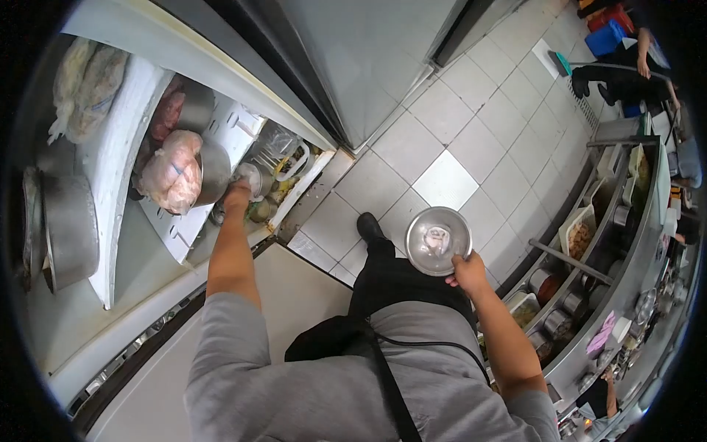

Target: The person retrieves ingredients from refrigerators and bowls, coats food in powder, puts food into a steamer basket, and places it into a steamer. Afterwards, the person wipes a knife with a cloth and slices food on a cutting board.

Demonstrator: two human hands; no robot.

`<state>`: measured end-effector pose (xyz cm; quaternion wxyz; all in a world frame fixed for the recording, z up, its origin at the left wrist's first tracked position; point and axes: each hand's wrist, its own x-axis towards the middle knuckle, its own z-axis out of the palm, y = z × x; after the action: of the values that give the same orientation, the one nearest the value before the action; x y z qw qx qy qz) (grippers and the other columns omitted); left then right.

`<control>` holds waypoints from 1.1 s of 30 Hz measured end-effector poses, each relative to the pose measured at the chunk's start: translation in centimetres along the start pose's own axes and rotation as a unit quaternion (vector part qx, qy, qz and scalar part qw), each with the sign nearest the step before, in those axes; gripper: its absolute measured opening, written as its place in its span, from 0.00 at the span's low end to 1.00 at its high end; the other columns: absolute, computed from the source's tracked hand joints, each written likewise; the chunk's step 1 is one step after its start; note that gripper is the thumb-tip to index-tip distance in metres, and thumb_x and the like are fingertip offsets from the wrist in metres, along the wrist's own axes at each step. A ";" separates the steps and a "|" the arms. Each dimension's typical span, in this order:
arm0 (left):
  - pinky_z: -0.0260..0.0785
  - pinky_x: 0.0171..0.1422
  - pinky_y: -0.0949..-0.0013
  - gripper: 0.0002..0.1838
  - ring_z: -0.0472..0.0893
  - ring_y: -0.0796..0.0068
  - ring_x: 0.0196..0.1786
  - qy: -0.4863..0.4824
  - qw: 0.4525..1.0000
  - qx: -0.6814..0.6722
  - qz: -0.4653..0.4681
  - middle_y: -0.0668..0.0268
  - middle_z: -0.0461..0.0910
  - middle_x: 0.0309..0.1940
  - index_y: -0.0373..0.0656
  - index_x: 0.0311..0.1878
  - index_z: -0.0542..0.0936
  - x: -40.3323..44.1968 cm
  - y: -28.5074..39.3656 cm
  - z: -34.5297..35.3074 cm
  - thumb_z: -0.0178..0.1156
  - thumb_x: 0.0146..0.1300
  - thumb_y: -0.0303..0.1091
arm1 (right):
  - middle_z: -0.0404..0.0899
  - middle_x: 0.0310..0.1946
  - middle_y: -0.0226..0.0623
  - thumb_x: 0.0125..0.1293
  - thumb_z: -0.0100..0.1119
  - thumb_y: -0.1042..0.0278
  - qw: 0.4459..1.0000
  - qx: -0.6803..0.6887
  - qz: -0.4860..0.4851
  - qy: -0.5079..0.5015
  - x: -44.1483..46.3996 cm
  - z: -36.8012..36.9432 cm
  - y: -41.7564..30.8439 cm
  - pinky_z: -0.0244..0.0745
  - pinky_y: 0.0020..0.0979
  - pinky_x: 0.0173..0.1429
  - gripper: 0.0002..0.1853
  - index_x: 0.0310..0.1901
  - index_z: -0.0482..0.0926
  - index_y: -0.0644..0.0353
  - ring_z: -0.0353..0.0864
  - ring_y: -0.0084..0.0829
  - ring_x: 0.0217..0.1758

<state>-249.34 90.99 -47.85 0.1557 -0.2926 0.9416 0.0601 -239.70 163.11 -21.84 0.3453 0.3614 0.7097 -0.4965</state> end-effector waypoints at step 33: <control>0.80 0.49 0.66 0.11 0.89 0.63 0.43 -0.129 0.883 -0.429 0.140 0.56 0.90 0.46 0.40 0.50 0.88 -28.3 24.7 -15.0 0.65 0.67 0.28 | 0.85 0.32 0.51 0.72 0.56 0.66 0.990 -0.057 -0.106 -0.076 2.6 8.3 -7.0 0.84 0.33 0.24 0.24 0.59 0.71 0.80 0.87 0.34 0.23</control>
<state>-245.23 123.28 -23.88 0.1247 -0.1859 0.8263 0.5168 -245.86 153.92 -23.06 0.3637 0.2250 0.7431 -0.5146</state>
